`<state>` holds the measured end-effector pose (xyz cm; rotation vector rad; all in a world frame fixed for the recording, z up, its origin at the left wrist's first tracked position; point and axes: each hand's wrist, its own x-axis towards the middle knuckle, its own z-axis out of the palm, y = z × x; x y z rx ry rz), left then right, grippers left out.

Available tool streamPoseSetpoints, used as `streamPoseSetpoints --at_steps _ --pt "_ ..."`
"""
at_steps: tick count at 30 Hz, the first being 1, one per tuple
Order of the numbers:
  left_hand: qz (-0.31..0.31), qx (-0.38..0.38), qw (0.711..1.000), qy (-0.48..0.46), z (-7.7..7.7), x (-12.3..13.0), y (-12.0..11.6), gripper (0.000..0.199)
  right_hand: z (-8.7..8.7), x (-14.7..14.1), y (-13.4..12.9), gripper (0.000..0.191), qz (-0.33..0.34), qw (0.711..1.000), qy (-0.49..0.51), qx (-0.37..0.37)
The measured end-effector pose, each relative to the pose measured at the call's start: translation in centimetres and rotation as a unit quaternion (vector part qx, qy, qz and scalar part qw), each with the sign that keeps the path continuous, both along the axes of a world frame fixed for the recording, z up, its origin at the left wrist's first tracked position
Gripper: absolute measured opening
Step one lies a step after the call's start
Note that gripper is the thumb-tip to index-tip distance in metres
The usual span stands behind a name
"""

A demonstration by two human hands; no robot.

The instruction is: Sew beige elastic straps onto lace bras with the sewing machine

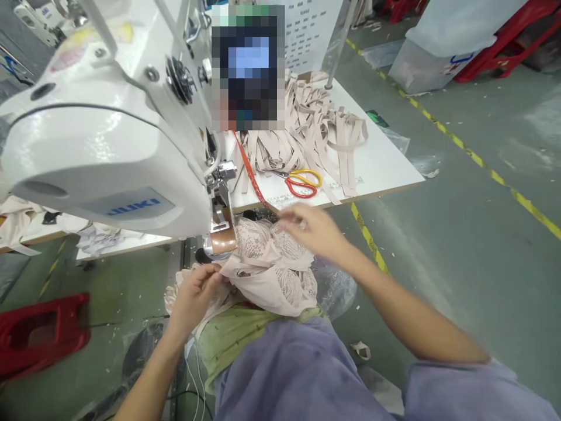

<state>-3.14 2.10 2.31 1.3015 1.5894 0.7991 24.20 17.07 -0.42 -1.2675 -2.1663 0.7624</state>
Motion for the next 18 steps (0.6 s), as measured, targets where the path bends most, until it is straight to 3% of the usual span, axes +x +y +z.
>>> streamPoseSetpoints --at_steps 2,3,5,8,12,15,18 --pt "-0.016 0.103 0.988 0.118 -0.7 1.4 -0.4 0.024 -0.1 -0.9 -4.3 0.034 0.158 0.982 0.033 -0.095" --pt "-0.032 0.141 0.978 0.149 -0.9 2.2 -0.6 0.023 -0.3 -1.5 -6.1 0.046 0.203 0.971 0.043 -0.119" --pt "-0.07 0.185 0.966 0.169 -1.0 3.8 -0.7 0.023 -0.8 -2.6 -8.6 0.066 0.231 0.956 0.09 -0.157" --pt "-0.083 0.202 0.963 0.157 -0.4 5.8 -0.1 0.026 -1.0 -4.2 -9.6 0.061 0.156 0.932 0.225 -0.238" --pt "0.017 0.12 0.991 0.061 1.1 7.0 1.2 0.036 0.9 -6.0 -8.1 0.037 -0.004 0.914 0.302 -0.27" --pt "0.092 0.103 0.988 0.068 1.9 6.4 1.7 0.041 2.4 -7.2 -6.1 0.024 -0.028 0.916 0.325 -0.234" --pt "0.105 0.127 0.97 0.179 1.8 4.8 1.8 0.028 2.9 -8.4 -3.7 0.019 -0.016 0.932 0.302 -0.199"
